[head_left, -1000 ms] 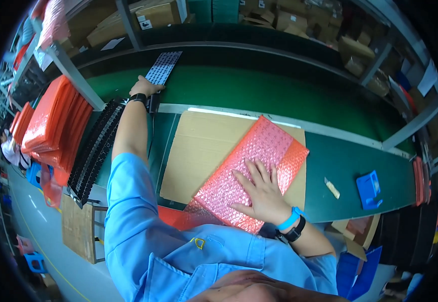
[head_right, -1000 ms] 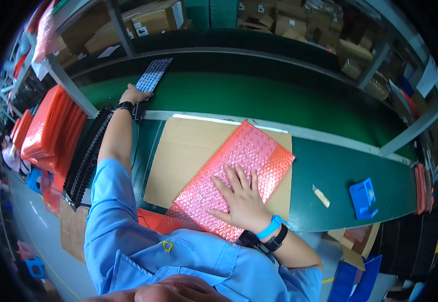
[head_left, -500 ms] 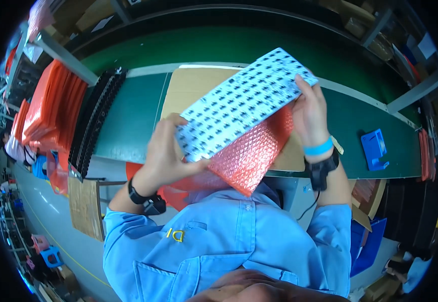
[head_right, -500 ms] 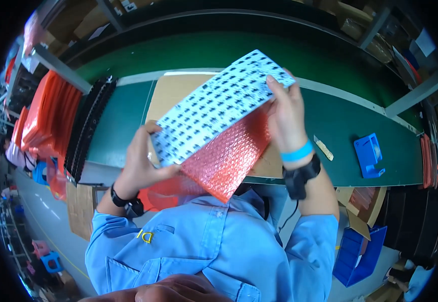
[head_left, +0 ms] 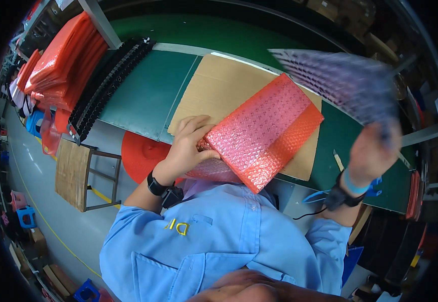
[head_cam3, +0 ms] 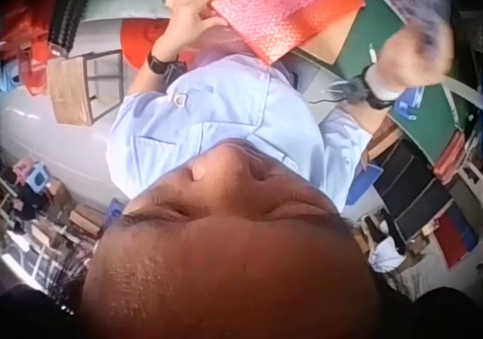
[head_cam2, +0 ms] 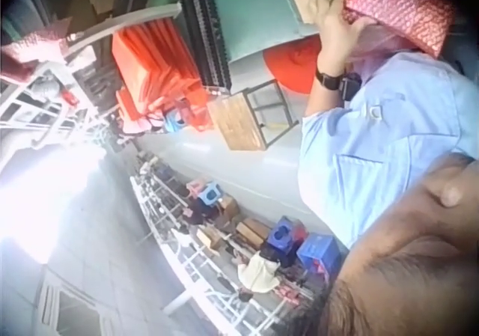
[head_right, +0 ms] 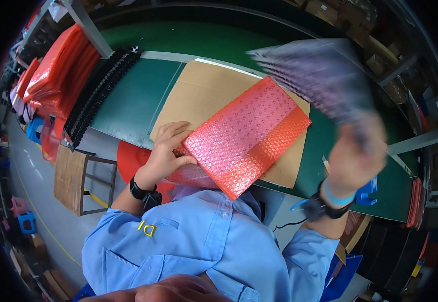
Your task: The person pulls a bubble wrap sheet from a stack, places a circuit board onto it, and folds the wrap over the board, securing it with tape before stacking the finished items.
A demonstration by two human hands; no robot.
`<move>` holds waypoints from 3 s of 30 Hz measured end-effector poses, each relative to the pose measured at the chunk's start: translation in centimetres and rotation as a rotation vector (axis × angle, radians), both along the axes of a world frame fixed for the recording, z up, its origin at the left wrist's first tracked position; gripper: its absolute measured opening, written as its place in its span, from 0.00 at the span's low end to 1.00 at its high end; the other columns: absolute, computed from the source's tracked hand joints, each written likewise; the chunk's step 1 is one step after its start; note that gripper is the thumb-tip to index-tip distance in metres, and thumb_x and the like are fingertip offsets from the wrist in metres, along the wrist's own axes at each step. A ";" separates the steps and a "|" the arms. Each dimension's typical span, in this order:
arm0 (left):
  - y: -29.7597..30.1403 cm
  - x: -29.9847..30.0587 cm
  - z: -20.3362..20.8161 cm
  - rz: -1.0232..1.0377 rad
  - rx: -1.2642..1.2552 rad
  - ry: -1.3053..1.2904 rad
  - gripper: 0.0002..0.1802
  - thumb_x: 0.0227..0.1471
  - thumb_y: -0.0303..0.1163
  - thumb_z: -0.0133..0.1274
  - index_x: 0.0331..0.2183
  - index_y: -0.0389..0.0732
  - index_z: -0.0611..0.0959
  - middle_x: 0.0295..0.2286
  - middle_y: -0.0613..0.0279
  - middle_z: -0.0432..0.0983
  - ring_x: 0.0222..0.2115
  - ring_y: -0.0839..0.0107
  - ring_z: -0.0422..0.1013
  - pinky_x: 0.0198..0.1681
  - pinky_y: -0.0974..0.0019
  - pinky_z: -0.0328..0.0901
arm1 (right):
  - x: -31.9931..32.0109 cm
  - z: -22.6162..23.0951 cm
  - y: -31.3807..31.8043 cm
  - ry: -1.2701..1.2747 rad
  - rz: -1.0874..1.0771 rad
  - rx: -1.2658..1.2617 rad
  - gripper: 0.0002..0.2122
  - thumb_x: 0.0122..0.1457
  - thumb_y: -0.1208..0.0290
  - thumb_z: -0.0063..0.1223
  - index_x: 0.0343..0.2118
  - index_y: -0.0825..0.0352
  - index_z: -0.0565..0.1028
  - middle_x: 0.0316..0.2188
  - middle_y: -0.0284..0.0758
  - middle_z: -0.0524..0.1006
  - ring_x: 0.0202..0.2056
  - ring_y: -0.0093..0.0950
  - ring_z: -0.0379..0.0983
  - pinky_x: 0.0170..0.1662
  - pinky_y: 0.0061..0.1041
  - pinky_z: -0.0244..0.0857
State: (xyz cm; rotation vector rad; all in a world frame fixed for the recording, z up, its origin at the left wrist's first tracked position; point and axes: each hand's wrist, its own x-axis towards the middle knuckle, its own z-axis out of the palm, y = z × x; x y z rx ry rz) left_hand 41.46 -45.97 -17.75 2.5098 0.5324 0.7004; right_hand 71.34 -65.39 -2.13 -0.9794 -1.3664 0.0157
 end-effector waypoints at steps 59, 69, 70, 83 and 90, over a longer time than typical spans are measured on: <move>0.8 -0.8 1.0 -0.142 -0.189 -0.051 0.28 0.36 0.36 0.73 0.41 0.37 0.82 0.53 0.43 0.71 0.56 0.49 0.65 0.57 0.53 0.61 | 4.0 3.0 7.1 0.056 -0.019 -0.941 0.24 0.50 0.63 0.71 0.47 0.67 0.73 0.38 0.37 0.80 0.38 0.23 0.79 0.43 0.22 0.73; -0.6 -4.8 7.9 -0.088 -0.239 -0.422 0.15 0.40 0.25 0.67 0.34 0.35 0.81 0.33 0.57 0.83 0.30 0.63 0.78 0.36 0.66 0.71 | -1.2 -1.1 -6.2 0.025 -0.005 -0.186 0.19 0.50 0.62 0.71 0.33 0.63 0.68 0.30 0.37 0.75 0.34 0.30 0.69 0.41 0.29 0.68; -0.2 -4.6 8.1 -0.093 -0.150 -0.387 0.15 0.40 0.23 0.67 0.33 0.36 0.81 0.31 0.57 0.82 0.30 0.63 0.78 0.35 0.66 0.71 | -0.8 -2.8 -6.4 0.031 -0.018 -0.196 0.19 0.51 0.62 0.71 0.33 0.63 0.68 0.31 0.38 0.76 0.35 0.31 0.70 0.43 0.31 0.68; 0.1 -3.2 8.3 -0.041 -0.073 -0.124 0.15 0.37 0.17 0.62 0.33 0.37 0.85 0.30 0.57 0.82 0.29 0.62 0.78 0.32 0.66 0.71 | 0.1 -13.2 -5.7 0.116 -0.058 -0.563 0.15 0.51 0.72 0.69 0.36 0.63 0.70 0.41 0.39 0.79 0.43 0.29 0.72 0.51 0.28 0.64; 0.3 -3.7 7.7 -0.020 -0.096 -0.087 0.15 0.38 0.15 0.62 0.35 0.33 0.84 0.32 0.56 0.83 0.34 0.64 0.80 0.39 0.69 0.71 | 0.7 -14.0 -4.8 0.085 -0.019 -0.593 0.13 0.49 0.73 0.69 0.36 0.66 0.77 0.39 0.39 0.81 0.39 0.29 0.75 0.43 0.26 0.68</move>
